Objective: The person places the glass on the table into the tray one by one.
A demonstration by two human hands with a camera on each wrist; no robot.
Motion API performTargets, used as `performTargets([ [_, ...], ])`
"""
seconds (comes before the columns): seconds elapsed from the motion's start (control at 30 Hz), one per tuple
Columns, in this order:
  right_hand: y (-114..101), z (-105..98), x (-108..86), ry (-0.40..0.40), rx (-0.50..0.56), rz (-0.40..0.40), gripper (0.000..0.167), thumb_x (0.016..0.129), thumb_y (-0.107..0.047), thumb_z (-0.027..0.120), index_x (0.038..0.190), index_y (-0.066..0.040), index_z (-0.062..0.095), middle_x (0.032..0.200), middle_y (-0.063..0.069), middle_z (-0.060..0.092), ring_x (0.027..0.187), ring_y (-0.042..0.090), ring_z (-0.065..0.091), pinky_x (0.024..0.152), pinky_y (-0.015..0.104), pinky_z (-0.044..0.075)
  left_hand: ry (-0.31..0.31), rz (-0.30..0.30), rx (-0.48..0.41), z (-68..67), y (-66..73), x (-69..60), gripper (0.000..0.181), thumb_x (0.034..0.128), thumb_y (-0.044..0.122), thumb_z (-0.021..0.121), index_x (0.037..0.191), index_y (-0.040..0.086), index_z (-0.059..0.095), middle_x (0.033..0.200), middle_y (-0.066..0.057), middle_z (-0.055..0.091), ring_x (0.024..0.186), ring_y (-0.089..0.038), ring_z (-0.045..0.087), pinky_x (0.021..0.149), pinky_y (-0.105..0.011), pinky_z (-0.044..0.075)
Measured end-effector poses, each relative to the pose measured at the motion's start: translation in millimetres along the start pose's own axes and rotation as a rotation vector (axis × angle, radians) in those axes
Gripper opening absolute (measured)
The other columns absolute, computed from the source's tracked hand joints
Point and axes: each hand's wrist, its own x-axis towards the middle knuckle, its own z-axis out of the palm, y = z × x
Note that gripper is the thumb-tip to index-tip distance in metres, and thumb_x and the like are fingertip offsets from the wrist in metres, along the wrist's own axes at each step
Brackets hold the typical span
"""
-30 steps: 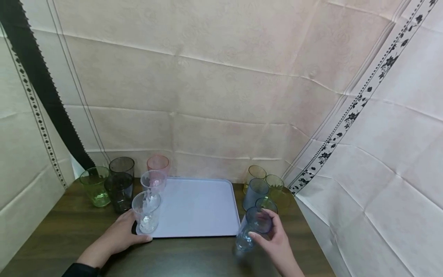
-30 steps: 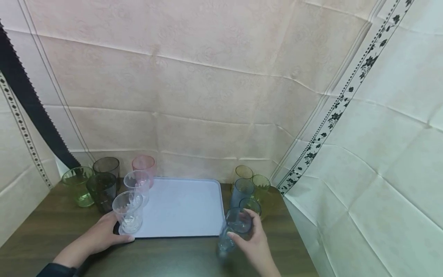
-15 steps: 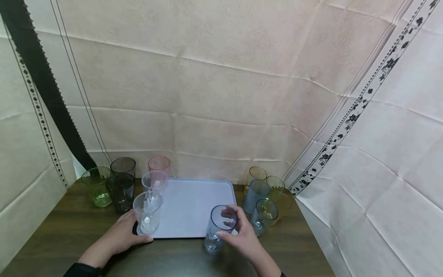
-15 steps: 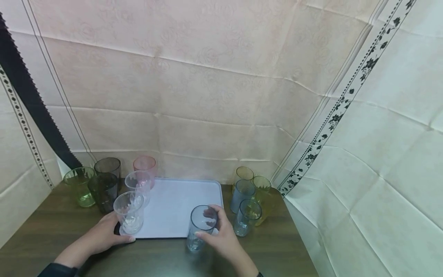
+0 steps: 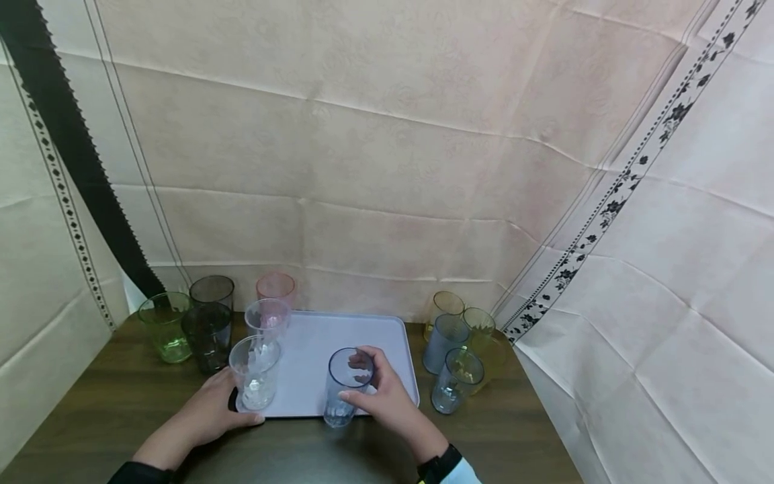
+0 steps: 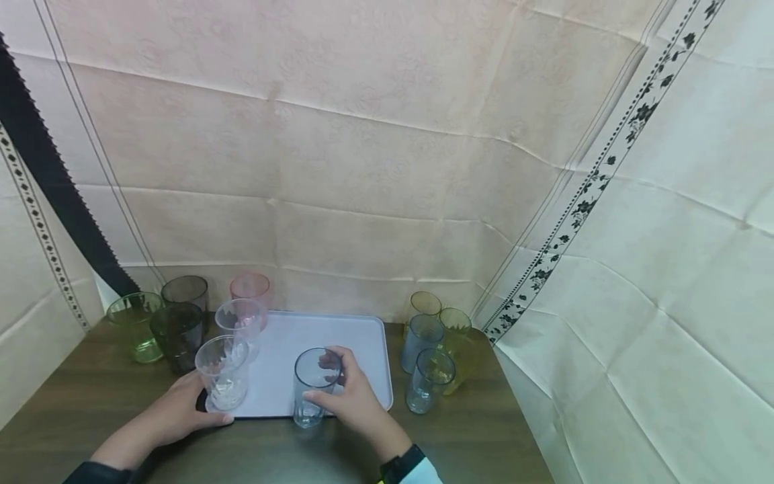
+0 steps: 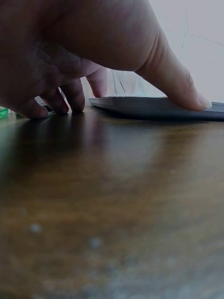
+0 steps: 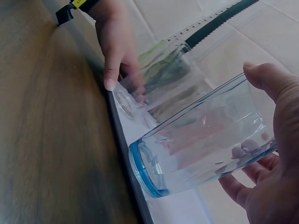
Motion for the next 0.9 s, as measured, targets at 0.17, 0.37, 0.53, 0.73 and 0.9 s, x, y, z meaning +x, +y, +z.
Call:
performTargets([
  [0.17, -0.8, 15.3, 18.8, -0.019, 0.008, 0.016, 0.069, 0.101, -0.023, 0.085, 0.158, -0.019, 0.046, 0.151, 0.004, 0.061, 0.144, 0.037, 0.056, 0.119, 0.061, 0.045, 0.011, 0.003, 0.012, -0.4, 1.4, -1.9, 0.122, 0.0815, 0.062, 0.094, 0.164, -0.008, 0.039, 0.167, -0.041, 0.036, 0.151, -0.065, 0.035, 0.114, -0.078, 0.041],
  [0.37, 0.4, 30.2, 49.3, -0.001, -0.025, 0.020, 0.076, 0.097, -0.031, 0.089, 0.158, -0.021, 0.046, 0.149, -0.003, 0.062, 0.145, 0.026, 0.056, 0.123, 0.058, 0.043, 0.011, -0.008, 0.008, -2.6, 4.5, -3.1, 0.120, 0.0812, 0.061, 0.095, 0.163, -0.009, 0.042, 0.166, -0.041, 0.036, 0.151, -0.065, 0.034, 0.115, -0.078, 0.040],
  [0.53, 2.5, 36.1, 79.3, 0.029, -0.070, 0.032, 0.078, 0.095, -0.035, 0.091, 0.158, -0.019, 0.047, 0.150, -0.001, 0.063, 0.145, 0.024, 0.056, 0.124, 0.054, 0.043, 0.004, -0.016, 0.001, -3.0, 4.9, -1.8, 0.120, 0.0810, 0.062, 0.095, 0.163, -0.008, 0.042, 0.167, -0.041, 0.036, 0.151, -0.065, 0.034, 0.116, -0.078, 0.039],
  [0.73, 4.4, 35.8, 115.6, 0.066, -0.124, 0.078, 0.081, 0.093, -0.041, 0.092, 0.157, -0.017, 0.048, 0.152, 0.003, 0.062, 0.146, 0.026, 0.055, 0.123, 0.052, 0.045, 0.003, -0.025, 0.000, -3.2, 4.2, -1.3, 0.120, 0.0808, 0.061, 0.095, 0.163, -0.008, 0.042, 0.167, -0.040, 0.036, 0.152, -0.065, 0.033, 0.116, -0.078, 0.038],
  [0.9, 8.3, 35.6, 138.7, 0.096, -0.123, 0.113, 0.085, 0.092, -0.041, 0.093, 0.159, -0.016, 0.047, 0.155, 0.006, 0.060, 0.148, 0.028, 0.053, 0.121, 0.053, 0.046, -0.004, -0.032, -0.008, -2.9, 4.5, -1.6, 0.120, 0.0813, 0.062, 0.095, 0.165, -0.006, 0.041, 0.168, -0.040, 0.035, 0.152, -0.064, 0.032, 0.116, -0.078, 0.038],
])
